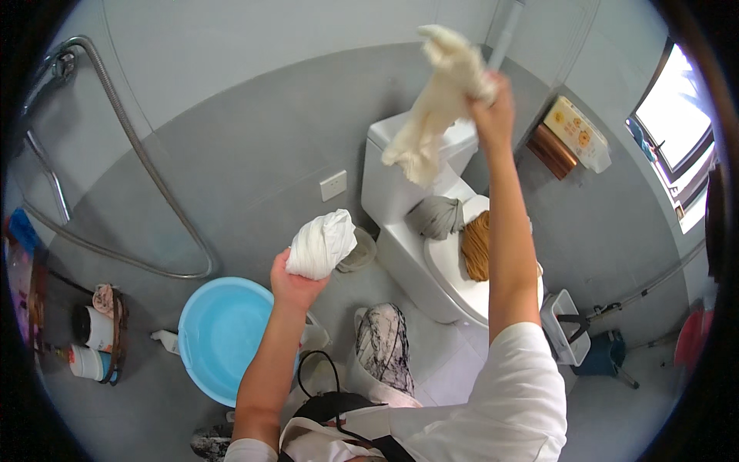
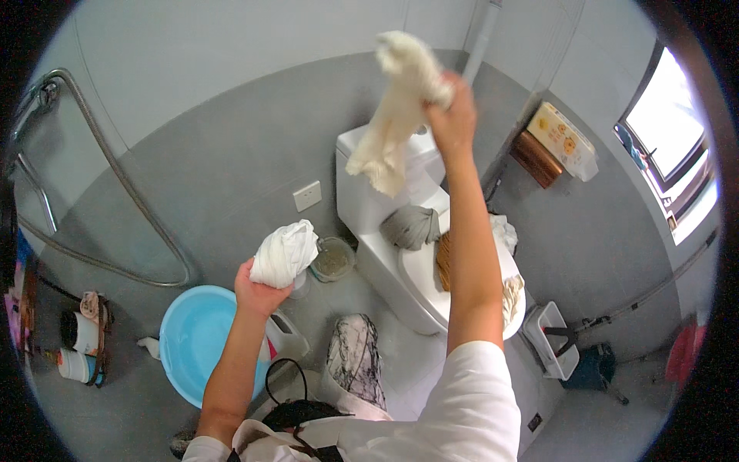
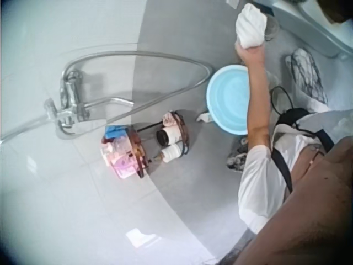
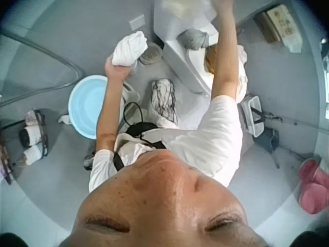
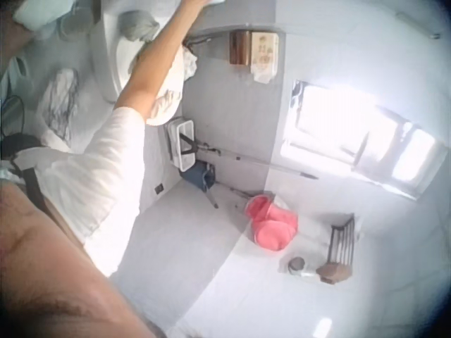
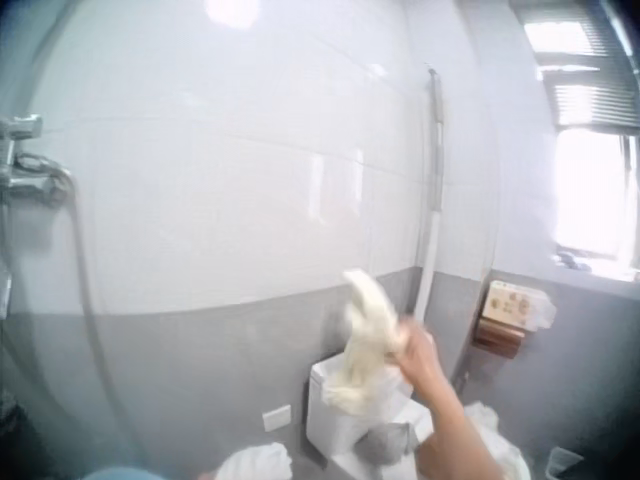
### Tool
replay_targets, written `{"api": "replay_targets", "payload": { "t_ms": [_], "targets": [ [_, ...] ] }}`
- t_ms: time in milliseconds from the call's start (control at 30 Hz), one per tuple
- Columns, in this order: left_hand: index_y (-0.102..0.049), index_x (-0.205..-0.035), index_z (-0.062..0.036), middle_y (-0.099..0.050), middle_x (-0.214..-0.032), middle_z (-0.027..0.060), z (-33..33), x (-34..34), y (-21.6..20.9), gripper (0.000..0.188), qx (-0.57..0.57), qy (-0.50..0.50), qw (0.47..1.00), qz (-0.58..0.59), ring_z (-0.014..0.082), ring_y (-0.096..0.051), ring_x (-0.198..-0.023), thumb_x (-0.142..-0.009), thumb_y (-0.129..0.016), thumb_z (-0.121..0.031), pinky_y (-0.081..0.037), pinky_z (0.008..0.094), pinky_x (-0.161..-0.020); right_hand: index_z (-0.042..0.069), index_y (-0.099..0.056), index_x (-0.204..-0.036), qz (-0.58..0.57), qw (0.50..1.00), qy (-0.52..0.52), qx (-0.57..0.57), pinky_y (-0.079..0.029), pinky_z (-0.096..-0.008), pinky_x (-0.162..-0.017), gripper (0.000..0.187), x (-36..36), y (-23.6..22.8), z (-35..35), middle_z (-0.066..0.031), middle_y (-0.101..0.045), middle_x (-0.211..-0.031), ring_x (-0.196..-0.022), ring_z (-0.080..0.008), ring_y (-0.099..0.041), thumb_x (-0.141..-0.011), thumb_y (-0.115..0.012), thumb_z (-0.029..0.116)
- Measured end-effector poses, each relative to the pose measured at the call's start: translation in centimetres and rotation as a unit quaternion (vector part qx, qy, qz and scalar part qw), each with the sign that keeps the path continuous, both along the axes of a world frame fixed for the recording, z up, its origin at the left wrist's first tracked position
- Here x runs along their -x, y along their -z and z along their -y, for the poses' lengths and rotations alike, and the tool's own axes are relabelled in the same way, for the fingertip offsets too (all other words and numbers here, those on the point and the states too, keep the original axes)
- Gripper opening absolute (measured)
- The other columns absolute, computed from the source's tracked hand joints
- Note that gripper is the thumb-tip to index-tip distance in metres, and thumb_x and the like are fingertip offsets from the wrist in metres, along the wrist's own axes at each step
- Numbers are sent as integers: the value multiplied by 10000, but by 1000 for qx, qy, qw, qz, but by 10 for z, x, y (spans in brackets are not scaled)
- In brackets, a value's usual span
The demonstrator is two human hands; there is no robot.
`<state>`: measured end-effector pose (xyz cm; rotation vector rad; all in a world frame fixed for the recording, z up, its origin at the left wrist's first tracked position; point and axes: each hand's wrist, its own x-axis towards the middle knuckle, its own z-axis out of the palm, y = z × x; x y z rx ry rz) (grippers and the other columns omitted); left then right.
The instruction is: The person hand-washes clothing in a blue basin, rinses it under a shower faucet, and sets the wet garments on a toilet tank.
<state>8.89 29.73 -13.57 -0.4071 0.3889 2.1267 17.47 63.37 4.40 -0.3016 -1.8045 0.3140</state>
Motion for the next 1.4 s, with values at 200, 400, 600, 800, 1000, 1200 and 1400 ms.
{"api": "replay_targets", "payload": {
  "t_ms": [200,400,600,800,1000,1200,1400],
  "targets": [
    [-444,-1178,-89,-447,-1227,93,-13,11,-15,422,-15,-11,998,-56,287,-411,-1141,-813,-380,-289,-322,466,-912,81,-545,-1023,232,971,51,-12,-354,-415,-912,344,23,98,-16,-215,-449,-1172,-1102,-374,-406,-697,-597,176],
    [-445,-1180,-93,-439,-1234,88,-23,13,-23,424,1,0,998,-58,280,-394,-1153,-812,-386,-296,-307,462,-920,172,-530,-1122,314,926,208,-28,-272,-539,-922,473,73,111,34,-155,-449,-1205,-1173,-348,-335,-706,-580,392],
    [-454,-1164,-85,-446,-1216,85,-41,20,-11,411,-2,16,999,-32,274,-401,-1142,-809,-403,-286,-304,461,-928,253,-606,-1014,341,933,-52,-107,-264,-530,-924,331,74,110,-42,-49,-504,-1188,-1181,-298,-357,-696,-516,241],
    [-454,-1143,-69,-454,-1187,93,-51,30,0,395,-6,4,999,-36,270,-419,-1114,-809,-421,-277,-340,450,-909,270,-548,-1097,415,904,106,-13,-253,-551,-948,352,79,111,-127,-20,-393,-1286,-1250,-262,-250,-752,-475,257],
    [-469,-1153,-95,-451,-1214,88,-50,42,4,402,-6,-17,1000,1,279,-403,-1140,-803,-405,-282,-297,472,-929,286,-455,-1197,416,842,317,132,-276,-590,-925,387,72,105,-176,-3,-331,-1326,-1249,-278,-235,-812,-429,309],
    [-472,-1149,-90,-459,-1206,92,-44,41,11,402,-10,-16,1000,1,285,-415,-1130,-797,-411,-275,-307,471,-923,196,-539,-1102,413,814,379,153,-414,-508,-826,314,66,93,-158,-109,-455,-1148,-1081,-375,-405,-811,-444,267],
    [-466,-1159,-93,-456,-1211,90,-34,30,8,408,-27,12,1000,11,284,-411,-1135,-796,-417,-273,-304,476,-930,198,-617,-996,402,880,245,59,-455,-407,-796,305,69,87,-111,-100,-555,-1036,-922,-356,-532,-710,-526,142]
  ]
}}
